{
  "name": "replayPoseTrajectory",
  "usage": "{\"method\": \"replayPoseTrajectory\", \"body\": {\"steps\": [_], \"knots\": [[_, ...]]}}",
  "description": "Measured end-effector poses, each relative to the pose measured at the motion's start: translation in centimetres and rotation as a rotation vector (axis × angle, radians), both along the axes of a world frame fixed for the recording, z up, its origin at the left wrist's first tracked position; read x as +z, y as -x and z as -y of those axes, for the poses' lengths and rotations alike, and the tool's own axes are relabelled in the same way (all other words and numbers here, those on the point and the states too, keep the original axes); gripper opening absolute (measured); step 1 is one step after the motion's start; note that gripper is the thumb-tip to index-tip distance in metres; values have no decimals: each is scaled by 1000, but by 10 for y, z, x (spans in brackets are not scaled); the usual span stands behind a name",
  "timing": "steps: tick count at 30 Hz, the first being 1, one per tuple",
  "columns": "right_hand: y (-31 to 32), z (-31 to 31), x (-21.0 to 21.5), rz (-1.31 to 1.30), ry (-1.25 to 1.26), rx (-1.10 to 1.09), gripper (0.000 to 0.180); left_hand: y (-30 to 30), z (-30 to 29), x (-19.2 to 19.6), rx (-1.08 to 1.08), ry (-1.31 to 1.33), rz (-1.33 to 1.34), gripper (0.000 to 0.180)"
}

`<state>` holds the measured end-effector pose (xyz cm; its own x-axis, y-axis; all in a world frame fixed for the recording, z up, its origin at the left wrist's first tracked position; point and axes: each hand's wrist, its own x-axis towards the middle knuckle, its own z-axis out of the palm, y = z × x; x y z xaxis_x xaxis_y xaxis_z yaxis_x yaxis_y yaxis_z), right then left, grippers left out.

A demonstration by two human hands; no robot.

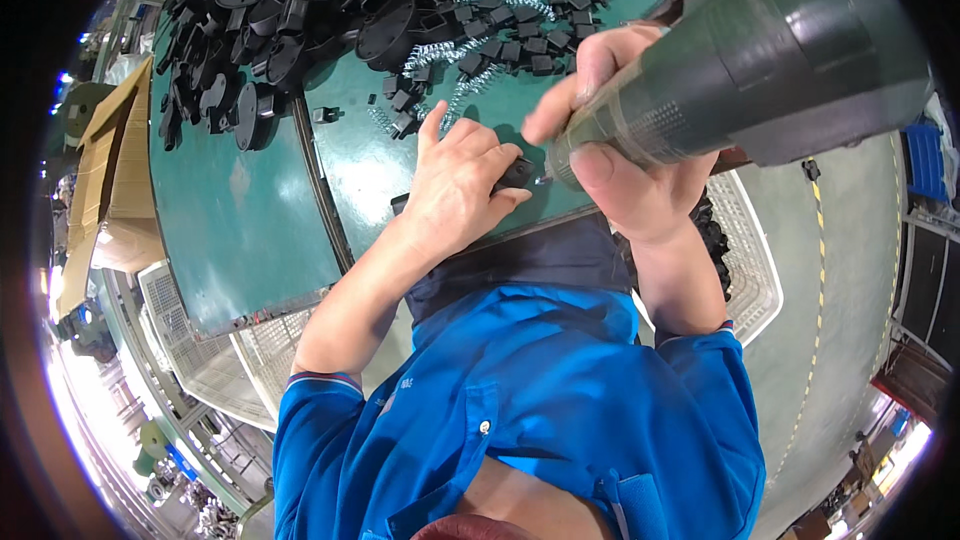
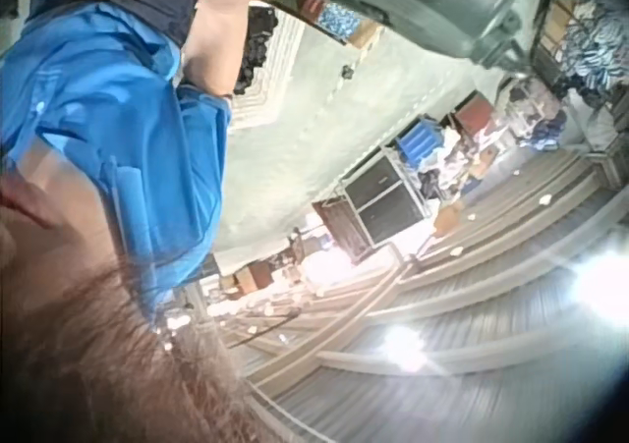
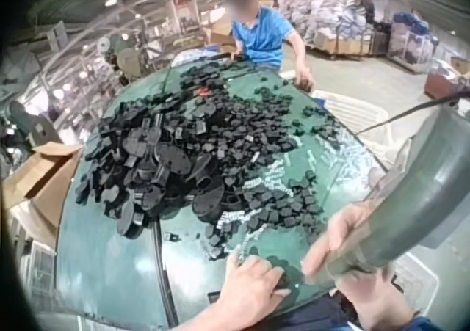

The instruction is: The person assembles small mechanical components on a green workbench. They pick up black plastic housings, insert metal springs and small black plastic pieces, and use a power drill to fasten them together. The assembled units are placed into a white basket.

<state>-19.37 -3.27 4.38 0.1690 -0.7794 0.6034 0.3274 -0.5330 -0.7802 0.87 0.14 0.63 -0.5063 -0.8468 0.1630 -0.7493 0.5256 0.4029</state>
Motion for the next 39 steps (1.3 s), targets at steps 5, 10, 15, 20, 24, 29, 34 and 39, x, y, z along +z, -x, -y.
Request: {"method": "replayPoseTrajectory", "body": {"steps": [5,10,15,20,24,29,34,39], "knots": [[-20,2,-8,110,39,-49,57,-1,1,-1,14,-9,11,35],[-34,2,-17,129,64,-105,53,-2,2,-2,6,-17,31,35],[-34,4,-17,98,105,-77,51,-3,2,-3,-3,-19,36,36],[-33,4,-18,99,116,-75,52,-3,1,-2,0,-16,30,35],[-33,4,-18,121,105,-58,52,-3,1,-1,4,-35,36,36],[-46,-6,-5,75,-20,-220,50,-3,2,-1,-3,-33,27,38],[-49,-10,-11,1,-45,-118,56,-3,2,0,-6,-40,78,32],[-32,-6,-10,-345,156,-59,62,-4,1,-8,2,3,70,34]]}}
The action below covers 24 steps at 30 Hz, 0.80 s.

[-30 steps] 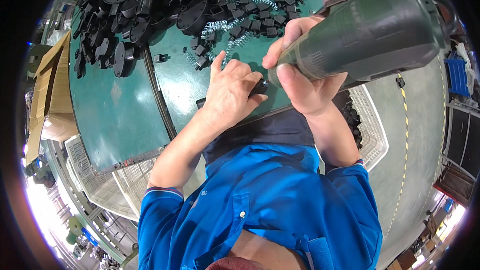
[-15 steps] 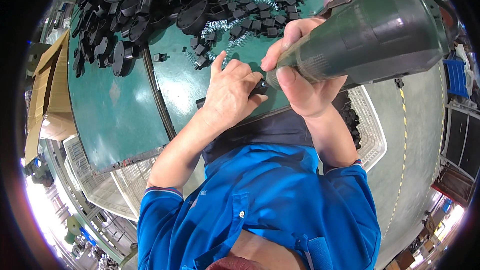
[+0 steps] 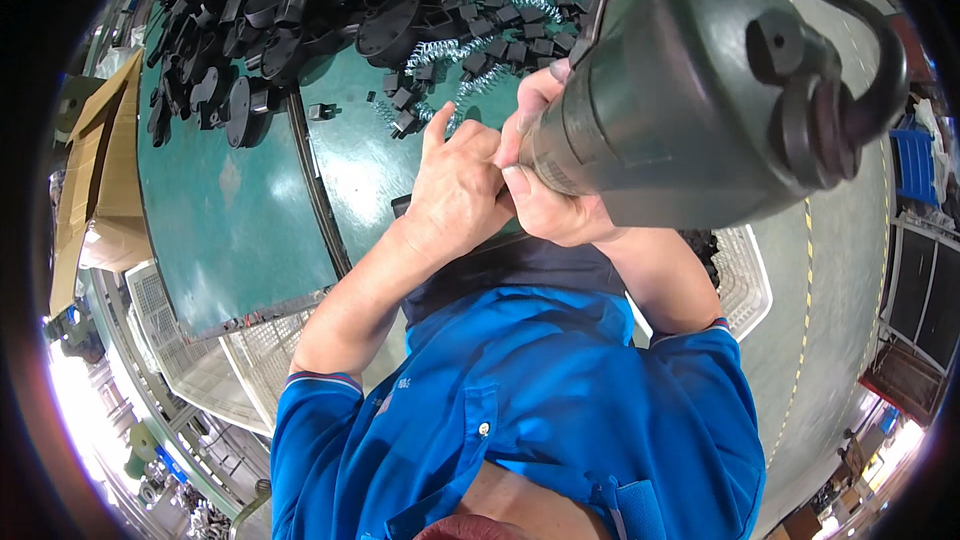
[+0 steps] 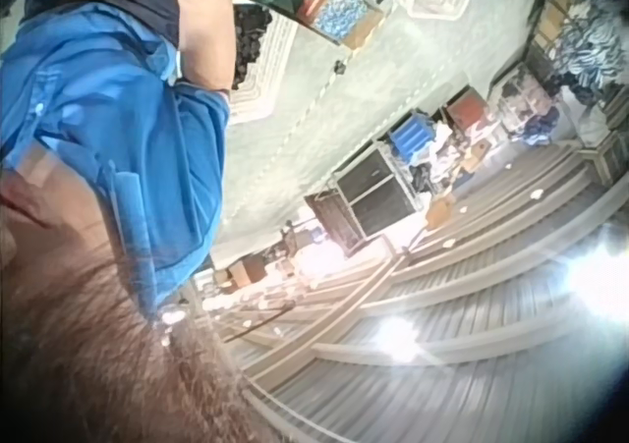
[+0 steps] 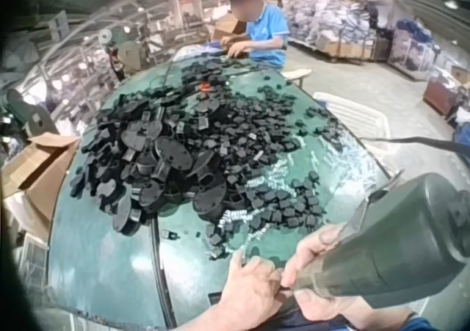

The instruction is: The person assembles small mechanical components on a green workbench. They pick up black plastic housings, insert metal springs and small black plastic pieces, and use a power drill to fasten them together. The assembled units are placed into a white basket.

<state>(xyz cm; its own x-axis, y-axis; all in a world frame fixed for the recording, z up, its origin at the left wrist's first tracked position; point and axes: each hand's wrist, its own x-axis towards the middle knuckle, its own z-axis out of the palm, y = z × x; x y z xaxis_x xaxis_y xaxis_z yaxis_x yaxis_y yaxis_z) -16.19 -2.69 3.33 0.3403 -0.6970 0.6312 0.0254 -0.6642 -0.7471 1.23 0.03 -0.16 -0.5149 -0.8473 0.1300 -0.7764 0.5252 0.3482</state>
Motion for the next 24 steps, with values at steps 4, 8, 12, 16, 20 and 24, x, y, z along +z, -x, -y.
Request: {"method": "replayPoseTrajectory", "body": {"steps": [4,8,12,16,20,24], "knots": [[0,-1,-3,22,-6,11,61,1,0,1,9,12,-2,36],[-1,-2,-5,29,-7,21,60,2,-1,-1,8,21,-20,37],[-3,-2,-7,57,-30,40,59,1,-1,-1,9,19,-18,37],[-8,6,-11,147,-105,73,58,0,1,0,-3,19,-32,35],[-21,7,3,340,-220,11,57,-1,2,1,-9,27,-34,32],[-13,19,48,352,-262,-187,39,-2,-2,-1,9,31,-65,38]]}}
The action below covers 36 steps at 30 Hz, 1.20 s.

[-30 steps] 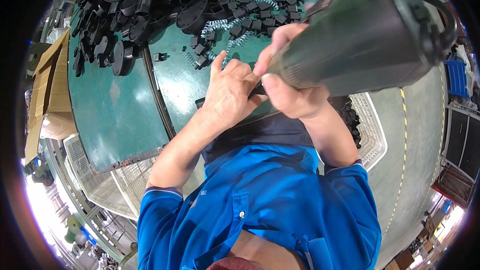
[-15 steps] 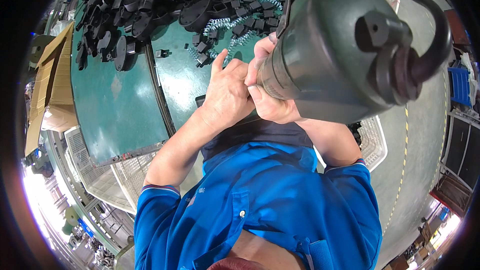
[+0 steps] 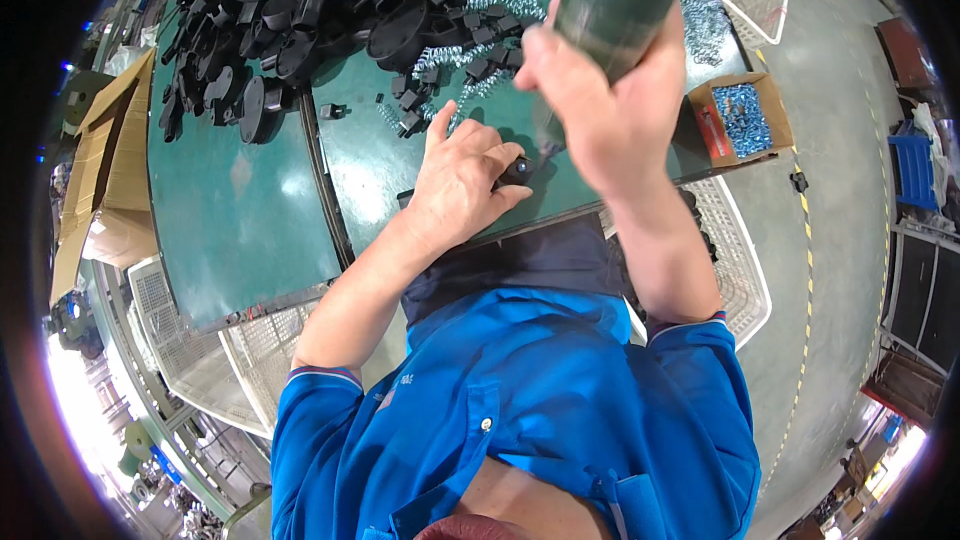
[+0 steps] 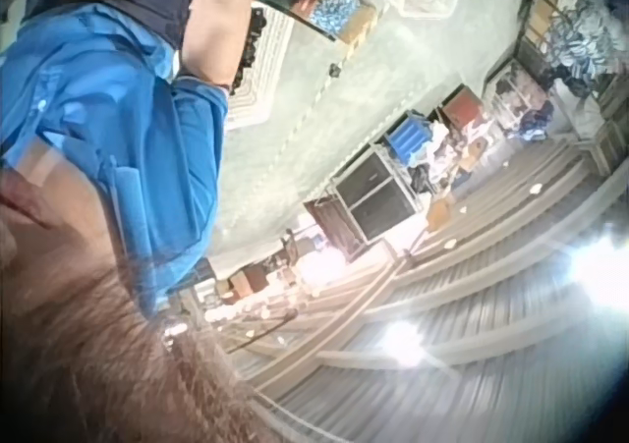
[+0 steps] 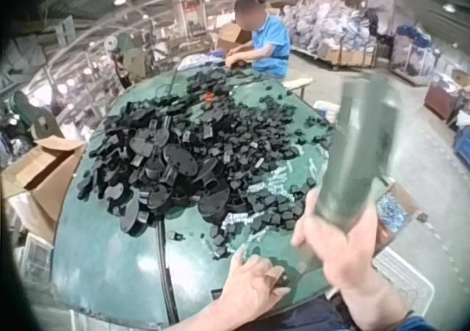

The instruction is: The person assembles small mechanical components on a green workbench. They pick up black plastic housings, insert metal springs and small black plastic pieces, and use a power drill to fasten them together. The assembled units are placed into a white basket.

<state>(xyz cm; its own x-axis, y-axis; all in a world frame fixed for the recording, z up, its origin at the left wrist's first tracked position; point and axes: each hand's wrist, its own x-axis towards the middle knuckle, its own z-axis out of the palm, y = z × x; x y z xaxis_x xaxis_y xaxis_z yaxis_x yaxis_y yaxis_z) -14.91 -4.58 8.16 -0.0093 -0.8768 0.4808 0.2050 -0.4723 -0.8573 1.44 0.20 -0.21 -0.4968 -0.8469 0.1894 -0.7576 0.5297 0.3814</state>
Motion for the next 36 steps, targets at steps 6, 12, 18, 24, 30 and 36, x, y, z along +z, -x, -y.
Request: {"method": "replayPoseTrajectory", "body": {"steps": [6,12,18,24,30,36], "knots": [[36,23,-39,-973,-20,-418,62,2,-2,2,-5,20,6,43],[26,16,-69,-1491,-37,-517,72,-16,-2,26,-1,-383,-602,40],[28,-14,-40,-983,131,-137,48,-10,-30,24,103,-1676,-1954,50],[35,-67,-54,-189,-456,475,55,11,-34,17,-131,-1721,-1913,52],[91,-83,-69,-277,-368,336,33,75,-45,0,-92,-1598,-1347,37],[231,-128,-55,-515,-480,-178,29,226,-95,-59,-43,-1571,-1247,54]]}}
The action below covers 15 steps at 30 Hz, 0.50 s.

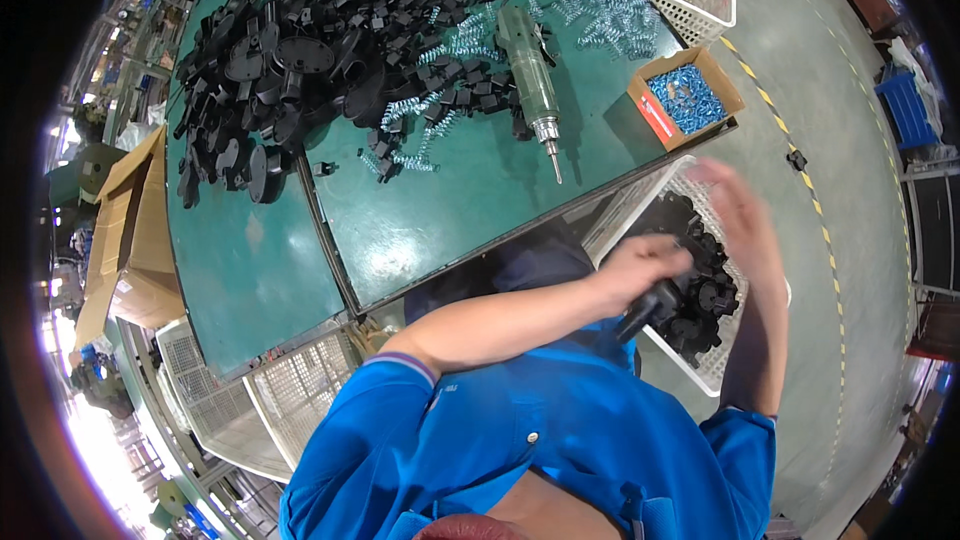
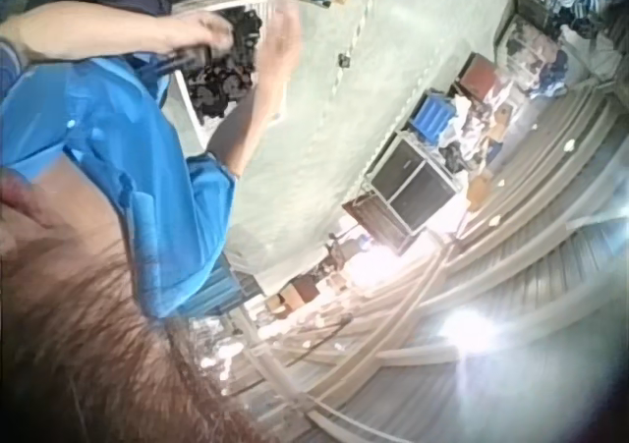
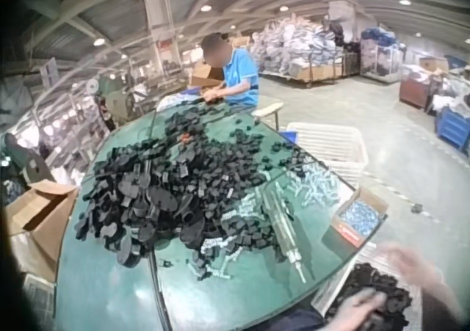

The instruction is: The person assembles small mechanical components on a green workbench. They pick up black plastic housings, insert metal springs and small black plastic pieces, and use a power drill to fasten them together. The assembled units are placed into a white basket.

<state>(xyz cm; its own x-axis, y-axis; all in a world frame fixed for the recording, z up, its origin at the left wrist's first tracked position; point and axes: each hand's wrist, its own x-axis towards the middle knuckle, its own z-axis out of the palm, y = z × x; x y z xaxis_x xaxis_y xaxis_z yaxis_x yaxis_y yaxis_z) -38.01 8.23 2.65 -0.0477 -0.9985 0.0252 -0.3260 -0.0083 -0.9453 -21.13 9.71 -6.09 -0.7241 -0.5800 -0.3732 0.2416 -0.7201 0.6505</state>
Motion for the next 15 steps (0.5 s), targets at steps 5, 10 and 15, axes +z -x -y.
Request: {"method": "replayPoseTrajectory", "body": {"steps": [5,10,15], "knots": [[-10,35,34,-500,300,-53,27,10,-6,-7,-263,924,406,71],[-91,121,45,-1004,469,59,14,-71,25,30,-350,1067,257,42],[-39,166,47,-1506,-14,-139,17,-199,28,73,-95,1091,452,31]]}}
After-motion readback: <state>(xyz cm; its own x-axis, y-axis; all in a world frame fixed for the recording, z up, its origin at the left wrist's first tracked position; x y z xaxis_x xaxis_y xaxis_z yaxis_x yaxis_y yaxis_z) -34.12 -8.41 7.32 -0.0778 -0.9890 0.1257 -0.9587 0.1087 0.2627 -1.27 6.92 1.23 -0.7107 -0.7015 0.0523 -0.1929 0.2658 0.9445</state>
